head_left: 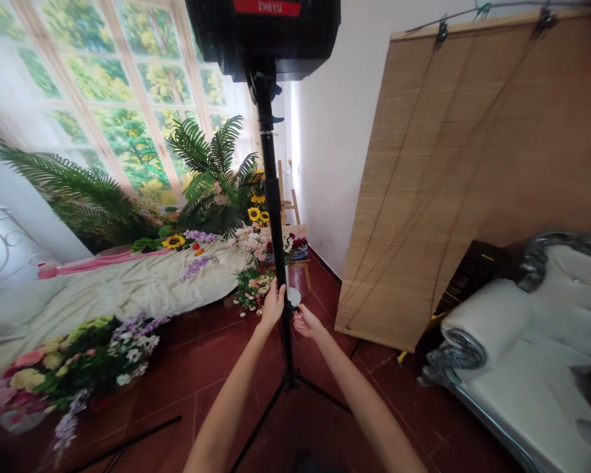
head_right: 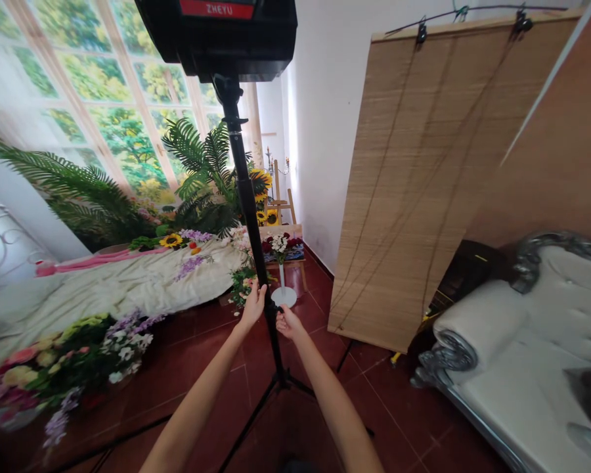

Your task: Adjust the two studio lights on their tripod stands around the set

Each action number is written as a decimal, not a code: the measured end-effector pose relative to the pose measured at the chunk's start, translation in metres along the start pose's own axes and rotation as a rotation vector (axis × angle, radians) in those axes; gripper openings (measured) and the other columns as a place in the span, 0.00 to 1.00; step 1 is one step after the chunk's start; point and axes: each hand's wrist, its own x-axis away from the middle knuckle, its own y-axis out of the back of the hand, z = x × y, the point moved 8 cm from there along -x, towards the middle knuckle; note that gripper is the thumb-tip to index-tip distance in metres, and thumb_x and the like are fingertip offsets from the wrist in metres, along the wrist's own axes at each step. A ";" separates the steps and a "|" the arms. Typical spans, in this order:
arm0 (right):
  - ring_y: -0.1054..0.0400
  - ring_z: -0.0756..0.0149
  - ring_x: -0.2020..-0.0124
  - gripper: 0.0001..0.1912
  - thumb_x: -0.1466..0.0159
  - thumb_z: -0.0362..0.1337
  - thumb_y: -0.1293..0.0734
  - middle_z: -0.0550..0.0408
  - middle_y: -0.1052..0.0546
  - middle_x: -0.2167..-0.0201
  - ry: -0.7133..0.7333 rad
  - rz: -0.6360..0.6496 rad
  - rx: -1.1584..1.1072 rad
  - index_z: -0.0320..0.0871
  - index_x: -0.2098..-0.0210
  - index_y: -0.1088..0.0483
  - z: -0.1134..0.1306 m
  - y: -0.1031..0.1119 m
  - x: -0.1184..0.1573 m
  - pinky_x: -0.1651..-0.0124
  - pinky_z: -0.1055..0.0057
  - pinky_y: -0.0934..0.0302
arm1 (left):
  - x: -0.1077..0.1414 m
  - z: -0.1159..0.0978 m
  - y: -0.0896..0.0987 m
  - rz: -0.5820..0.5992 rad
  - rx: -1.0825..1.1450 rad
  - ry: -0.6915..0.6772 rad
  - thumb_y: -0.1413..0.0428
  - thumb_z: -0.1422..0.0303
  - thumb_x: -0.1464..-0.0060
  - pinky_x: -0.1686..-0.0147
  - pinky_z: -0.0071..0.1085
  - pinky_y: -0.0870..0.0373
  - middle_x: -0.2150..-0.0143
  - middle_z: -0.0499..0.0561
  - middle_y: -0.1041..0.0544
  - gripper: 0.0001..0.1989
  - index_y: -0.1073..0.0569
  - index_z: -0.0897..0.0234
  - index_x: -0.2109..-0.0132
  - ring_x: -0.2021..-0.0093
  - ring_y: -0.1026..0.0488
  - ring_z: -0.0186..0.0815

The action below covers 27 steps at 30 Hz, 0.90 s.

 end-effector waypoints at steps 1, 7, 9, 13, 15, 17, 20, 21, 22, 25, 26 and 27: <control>0.60 0.82 0.92 0.20 0.31 0.43 0.42 0.70 0.47 0.90 0.006 -0.009 -0.002 0.44 0.79 0.45 0.000 0.001 -0.001 0.90 0.85 0.64 | -0.004 -0.005 0.002 -0.006 0.005 -0.009 0.57 0.57 0.36 0.60 0.33 0.28 0.56 0.56 0.23 0.23 0.40 0.65 0.39 0.62 0.24 0.36; 0.60 0.83 0.92 0.20 0.32 0.41 0.40 0.71 0.47 0.90 0.089 -0.057 0.025 0.45 0.79 0.47 0.004 0.007 -0.009 0.89 0.85 0.61 | -0.045 -0.086 0.037 -0.117 0.124 -0.215 0.56 0.55 0.36 0.54 0.35 0.28 0.49 0.57 0.25 0.24 0.42 0.60 0.37 0.55 0.25 0.36; 0.60 0.83 0.91 0.21 0.34 0.42 0.38 0.70 0.47 0.89 0.121 -0.062 0.056 0.45 0.79 0.47 0.007 0.009 -0.012 0.89 0.85 0.60 | -0.059 -0.117 0.056 -0.200 0.141 -0.286 0.54 0.55 0.37 0.56 0.33 0.27 0.49 0.57 0.26 0.25 0.41 0.60 0.38 0.55 0.25 0.35; 0.60 0.82 0.89 0.21 0.36 0.44 0.35 0.70 0.47 0.88 0.193 -0.074 0.158 0.45 0.79 0.48 0.012 0.013 -0.015 0.87 0.84 0.59 | -0.080 -0.159 0.072 -0.191 0.138 -0.355 0.49 0.55 0.40 0.63 0.29 0.26 0.51 0.57 0.24 0.27 0.41 0.60 0.37 0.59 0.24 0.34; 0.59 0.81 0.88 0.20 0.37 0.44 0.34 0.70 0.46 0.87 0.255 -0.094 0.223 0.45 0.79 0.46 0.014 0.016 -0.014 0.86 0.83 0.59 | -0.085 -0.168 0.073 -0.165 0.079 -0.369 0.48 0.56 0.41 0.66 0.28 0.25 0.54 0.57 0.23 0.28 0.41 0.60 0.37 0.62 0.23 0.35; 0.58 0.80 0.87 0.18 0.39 0.44 0.34 0.69 0.45 0.85 0.341 -0.126 0.298 0.45 0.77 0.45 0.017 0.020 -0.012 0.85 0.83 0.60 | -0.087 -0.172 0.073 -0.154 0.017 -0.376 0.48 0.56 0.40 0.68 0.29 0.25 0.56 0.56 0.22 0.28 0.40 0.61 0.37 0.64 0.23 0.35; 0.54 0.78 0.84 0.15 0.43 0.42 0.31 0.69 0.44 0.83 0.470 -0.163 0.404 0.45 0.75 0.41 0.024 0.027 -0.004 0.82 0.81 0.59 | -0.086 -0.170 0.072 -0.164 -0.010 -0.376 0.48 0.57 0.40 0.69 0.28 0.25 0.56 0.57 0.21 0.27 0.40 0.63 0.37 0.65 0.22 0.36; 0.52 0.77 0.82 0.14 0.44 0.41 0.31 0.68 0.43 0.83 0.533 -0.165 0.477 0.45 0.75 0.41 0.029 0.029 0.001 0.81 0.81 0.57 | -0.086 -0.170 0.072 -0.169 -0.013 -0.373 0.48 0.57 0.40 0.69 0.28 0.24 0.56 0.58 0.21 0.27 0.40 0.63 0.37 0.65 0.22 0.36; 0.51 0.76 0.81 0.13 0.44 0.41 0.31 0.67 0.42 0.82 0.613 -0.162 0.586 0.44 0.75 0.40 0.036 0.028 0.006 0.79 0.80 0.55 | -0.087 -0.169 0.072 -0.172 -0.018 -0.370 0.48 0.57 0.40 0.68 0.29 0.24 0.56 0.58 0.21 0.28 0.40 0.63 0.37 0.65 0.22 0.36; 0.46 0.73 0.77 0.11 0.40 0.41 0.34 0.64 0.39 0.79 0.884 -0.137 1.060 0.44 0.73 0.38 0.054 0.014 0.025 0.73 0.76 0.49 | -0.089 -0.169 0.073 -0.183 -0.033 -0.360 0.48 0.57 0.40 0.66 0.31 0.23 0.55 0.58 0.21 0.28 0.40 0.62 0.37 0.64 0.21 0.37; 0.44 0.71 0.76 0.10 0.38 0.41 0.36 0.62 0.37 0.78 0.946 -0.130 1.211 0.43 0.71 0.37 0.057 0.009 0.030 0.72 0.75 0.48 | -0.089 -0.169 0.073 -0.186 -0.033 -0.357 0.48 0.57 0.40 0.65 0.32 0.23 0.54 0.58 0.21 0.28 0.40 0.61 0.37 0.63 0.21 0.38; 0.41 0.70 0.75 0.08 0.36 0.41 0.37 0.61 0.35 0.76 0.981 -0.127 1.330 0.43 0.69 0.36 0.058 0.005 0.034 0.70 0.74 0.47 | -0.090 -0.170 0.074 -0.186 -0.029 -0.354 0.48 0.57 0.40 0.65 0.32 0.23 0.54 0.58 0.22 0.27 0.40 0.61 0.37 0.62 0.21 0.38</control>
